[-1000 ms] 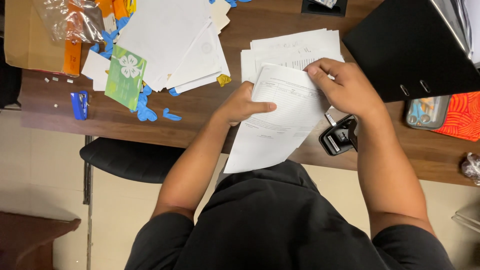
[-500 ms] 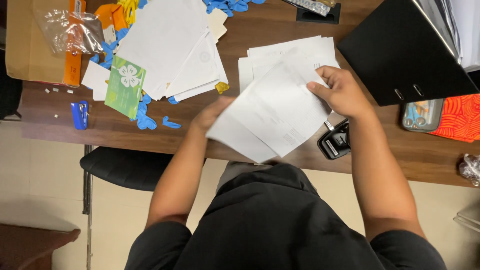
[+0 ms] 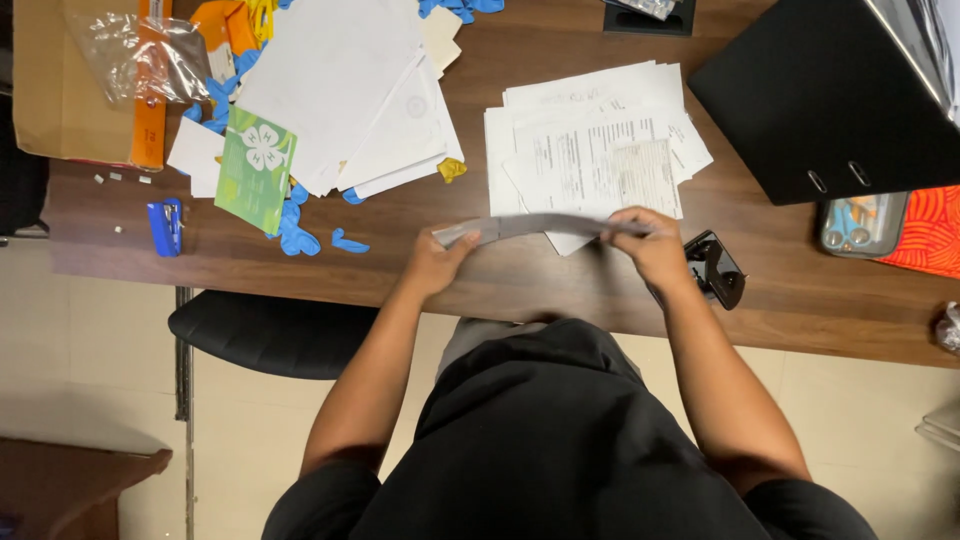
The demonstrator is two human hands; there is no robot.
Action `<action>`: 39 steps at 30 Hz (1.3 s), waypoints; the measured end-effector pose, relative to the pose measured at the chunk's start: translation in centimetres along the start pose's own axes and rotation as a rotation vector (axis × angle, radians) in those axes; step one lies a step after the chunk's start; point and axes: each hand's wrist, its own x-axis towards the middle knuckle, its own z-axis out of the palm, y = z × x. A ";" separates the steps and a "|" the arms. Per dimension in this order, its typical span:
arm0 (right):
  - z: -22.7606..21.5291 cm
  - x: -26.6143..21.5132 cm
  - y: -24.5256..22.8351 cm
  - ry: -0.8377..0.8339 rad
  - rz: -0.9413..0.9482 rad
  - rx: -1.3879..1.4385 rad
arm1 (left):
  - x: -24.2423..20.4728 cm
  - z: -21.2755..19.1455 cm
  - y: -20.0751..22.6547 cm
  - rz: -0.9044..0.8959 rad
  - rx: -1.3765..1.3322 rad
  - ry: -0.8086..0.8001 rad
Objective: The person is using a hole puncher to create holes in several sheets of paper.
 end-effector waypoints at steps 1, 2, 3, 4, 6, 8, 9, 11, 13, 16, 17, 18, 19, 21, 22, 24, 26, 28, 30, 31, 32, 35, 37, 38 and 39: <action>0.3 -0.7 0.5 0.000 0.004 -0.002 | -0.5 0.1 0.1 -0.003 -0.003 -0.002; 0.6 -1.3 1.0 -0.007 -0.040 -0.070 | -0.8 0.1 0.4 0.118 -0.067 -0.036; 0.9 -1.9 1.5 -0.013 -0.083 -0.137 | -1.1 0.2 0.6 0.238 -0.130 -0.071; 1.1 -2.1 2.5 -0.012 -0.081 -0.139 | -1.0 0.4 -0.3 0.237 -0.133 -0.073; 1.9 -2.6 4.7 -0.034 0.041 -0.136 | -1.0 0.6 -2.1 0.246 -0.129 -0.164; 1.8 -2.8 6.9 -0.053 0.026 -0.089 | -0.7 1.0 -4.0 0.258 -0.151 -0.144; 1.8 -2.8 7.9 -0.067 0.010 -0.043 | -0.3 1.1 -4.8 0.272 -0.172 -0.129; 2.2 -3.1 6.8 -0.049 0.045 -0.006 | -0.3 1.1 -5.5 0.208 -0.190 -0.121; 2.1 -2.9 6.5 -0.026 0.077 0.029 | 0.5 1.4 -7.1 0.150 -0.208 -0.117; 1.6 -2.6 6.6 -0.060 0.168 -0.239 | 1.7 1.6 -8.5 0.144 -0.191 -0.051; 1.6 -2.5 6.3 -0.030 0.195 -0.188 | 1.8 1.4 -7.4 0.066 -0.187 -0.051; 1.7 -2.2 5.8 0.002 0.219 -0.135 | 2.1 1.2 -6.1 -0.010 -0.180 -0.051; 1.5 -1.7 4.2 0.009 0.215 -0.133 | 2.2 1.2 -4.7 -0.004 -0.178 -0.056; 1.4 -2.2 1.4 0.043 0.190 -0.082 | 1.0 1.4 -2.7 -0.160 -0.179 -0.028; 1.1 -2.0 1.5 0.054 0.187 -0.081 | 1.4 1.6 -2.3 -0.153 -0.176 -0.037; 0.4 -1.8 1.8 0.104 0.173 0.411 | 1.8 2.1 -1.7 -0.168 -0.478 -0.081; 0.2 -2.1 3.4 0.070 0.169 0.533 | 1.9 2.8 -1.3 -0.140 -0.578 -0.082; 1.3 -2.7 3.2 0.037 0.163 0.658 | 1.9 3.7 -1.0 -0.115 -0.676 -0.085; 3.7 -3.7 1.2 0.071 0.204 0.450 | 1.8 4.8 -0.8 -0.137 -0.805 -0.081; 4.3 -3.8 1.5 0.088 0.204 0.456 | 1.6 5.2 -0.8 -0.143 -0.797 -0.097; 4.9 -4.0 1.8 0.161 0.124 0.338 | 1.5 5.6 -0.9 -0.133 -0.817 -0.115; 5.0 -4.3 2.4 0.264 0.012 0.163 | 1.4 5.9 -1.4 -0.134 -0.836 -0.191; 4.3 -5.1 2.0 0.295 -0.017 0.108 | 1.9 5.1 -2.3 -0.148 -0.833 -0.248; 3.6 -5.4 1.3 0.284 -0.006 0.040 | 2.6 4.4 -2.7 -0.172 -0.941 -0.322; 3.0 -5.8 0.6 0.274 0.008 -0.027 | 3.3 3.7 -3.2 -0.199 -1.048 -0.396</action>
